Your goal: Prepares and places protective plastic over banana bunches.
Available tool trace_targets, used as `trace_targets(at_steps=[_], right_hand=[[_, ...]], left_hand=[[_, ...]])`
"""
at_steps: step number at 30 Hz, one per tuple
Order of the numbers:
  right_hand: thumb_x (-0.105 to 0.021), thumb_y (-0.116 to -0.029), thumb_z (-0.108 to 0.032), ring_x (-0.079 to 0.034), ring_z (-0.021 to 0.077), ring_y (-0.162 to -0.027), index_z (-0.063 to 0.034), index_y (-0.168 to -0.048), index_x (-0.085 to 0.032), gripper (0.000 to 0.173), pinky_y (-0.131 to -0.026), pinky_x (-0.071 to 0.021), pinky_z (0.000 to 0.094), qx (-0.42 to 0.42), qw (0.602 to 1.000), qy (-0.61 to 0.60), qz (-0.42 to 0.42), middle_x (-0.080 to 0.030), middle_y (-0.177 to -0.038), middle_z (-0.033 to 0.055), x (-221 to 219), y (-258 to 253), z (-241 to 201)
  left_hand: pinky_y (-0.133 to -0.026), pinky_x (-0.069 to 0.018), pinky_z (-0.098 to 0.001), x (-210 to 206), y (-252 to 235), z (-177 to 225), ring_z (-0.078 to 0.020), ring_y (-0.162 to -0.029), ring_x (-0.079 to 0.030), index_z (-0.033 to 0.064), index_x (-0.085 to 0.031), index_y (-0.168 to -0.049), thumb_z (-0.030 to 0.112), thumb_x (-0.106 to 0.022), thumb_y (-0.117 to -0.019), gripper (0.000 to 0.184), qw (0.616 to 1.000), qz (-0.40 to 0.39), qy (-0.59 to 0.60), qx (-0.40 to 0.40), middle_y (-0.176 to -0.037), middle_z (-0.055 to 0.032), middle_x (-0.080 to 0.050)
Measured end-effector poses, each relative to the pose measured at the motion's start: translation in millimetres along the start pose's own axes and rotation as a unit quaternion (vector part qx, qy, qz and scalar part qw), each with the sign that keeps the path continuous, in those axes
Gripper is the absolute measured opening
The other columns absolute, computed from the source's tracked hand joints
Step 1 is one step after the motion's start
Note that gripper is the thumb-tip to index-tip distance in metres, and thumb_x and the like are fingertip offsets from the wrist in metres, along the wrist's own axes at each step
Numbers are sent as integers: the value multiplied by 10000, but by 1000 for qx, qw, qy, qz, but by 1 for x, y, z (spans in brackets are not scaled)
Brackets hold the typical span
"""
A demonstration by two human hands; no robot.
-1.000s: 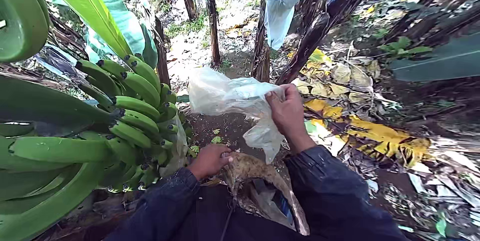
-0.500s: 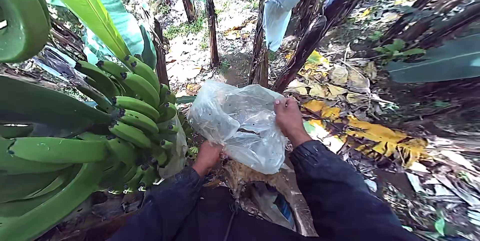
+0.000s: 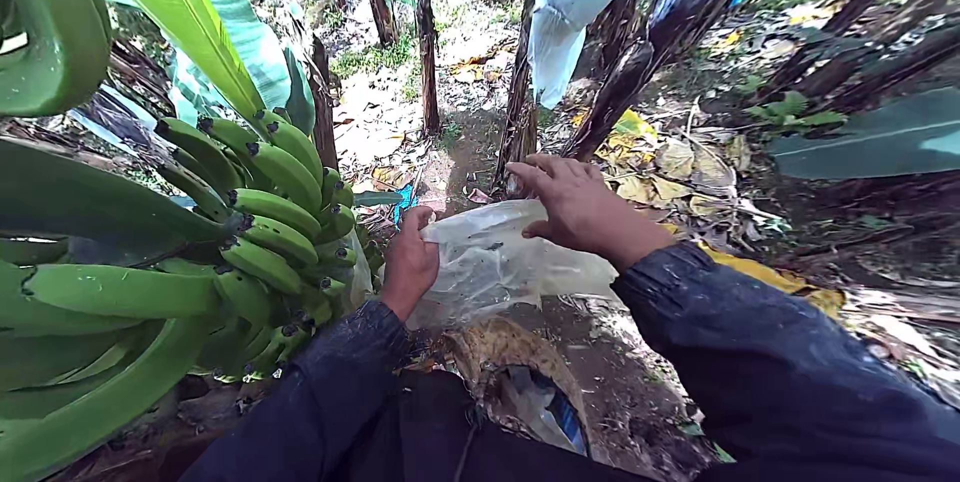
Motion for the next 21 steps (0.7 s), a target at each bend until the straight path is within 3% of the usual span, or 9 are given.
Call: trace_targets(at_steps=[1, 3, 4, 7, 9, 12, 15, 18, 21], right_hand=[[-859, -817, -193, -519, 483, -1309, -183, -1508, -493, 781, -1027, -403, 718, 28, 997, 18, 64, -522, -1462, 227, -10, 7, 7], [-652, -978, -124, -592, 448, -1248, -72, -1295, -645, 321, -1019, -454, 669, 80, 979, 10, 188, -621, -1339, 222, -26, 21, 19], [-569, -1032, -128, -624, 414, -1214, -50, -1189, -692, 214, -1021, -474, 637, 92, 969, -10, 227, -662, -1279, 200, -31, 26, 23], [-507, -1067, -141, -698, 302, -1098, -56, -1106, -739, 250, -1011, -515, 561, 69, 971, -101, 205, -738, -1134, 126, -26, 33, 19], [-494, -1078, -156, -731, 268, -885, -48, -1102, -699, 233, -846, -588, 549, -13, 975, -144, 167, -738, -947, 108, -7, 33, 18], [-546, -1063, -260, -677, 409, -1023, -17, -1173, -647, 285, -884, -528, 644, -57, 979, -84, 179, -677, -1099, 213, 9, 38, 3], [-676, -918, -564, -615, 437, -1144, -14, -1088, -662, 576, -984, -480, 642, 34, 979, -64, 191, -645, -1185, 234, -52, 56, -50], [-731, -872, -552, -652, 462, -1052, -1, -987, -659, 568, -896, -500, 657, 24, 966, -90, 243, -676, -1068, 246, -132, 58, -71], [-751, -893, -435, -620, 506, -1060, 65, -1018, -626, 530, -901, -477, 672, -70, 951, -140, 266, -640, -1090, 302, -156, 29, -65]], left_hand=[[-724, -601, -507, 4, -1, -1, -269, -813, -716, 94, -500, -1375, 143, -540, -1033, 347, 1000, 5, 13, 8, -1030, -133, -720], [-662, -584, -472, 12, -3, 1, -243, -713, -680, 79, -489, -1347, 150, -563, -1027, 336, 1000, 16, 20, 17, -929, -114, -701], [-662, -573, -472, 15, -5, 1, -246, -711, -665, 74, -484, -1347, 156, -574, -1028, 341, 1000, 21, 11, 19, -907, -113, -684], [-778, -588, -538, 22, -8, -16, -306, -901, -704, 67, -486, -1366, 153, -581, -1021, 369, 997, 33, -63, 27, -1056, -147, -697], [-839, -574, -593, 23, -4, -26, -361, -1016, -693, 57, -511, -1360, 85, -593, -983, 387, 994, 38, -92, 47, -1201, -188, -670], [-836, -575, -566, 22, 1, -25, -326, -998, -688, 58, -546, -1300, 69, -631, -961, 349, 994, 50, -68, 64, -1164, -171, -674], [-817, -581, -519, 25, 6, -15, -273, -946, -696, 45, -542, -1275, 86, -628, -971, 318, 996, 47, -18, 78, -1087, -140, -690], [-746, -574, -488, 30, 7, -2, -248, -858, -677, 62, -533, -1234, 104, -635, -976, 281, 994, 45, 22, 97, -988, -115, -675], [-664, -554, -477, 34, 20, 0, -253, -765, -648, 77, -522, -1211, 91, -655, -951, 292, 990, 22, 44, 130, -915, -118, -654]])
Point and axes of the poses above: each hand's wrist, its own y-axis away from the middle knuckle, its own x-axis out of the back of the hand, z = x × y, the point moved 2 cm from there along -y, towards the middle knuckle
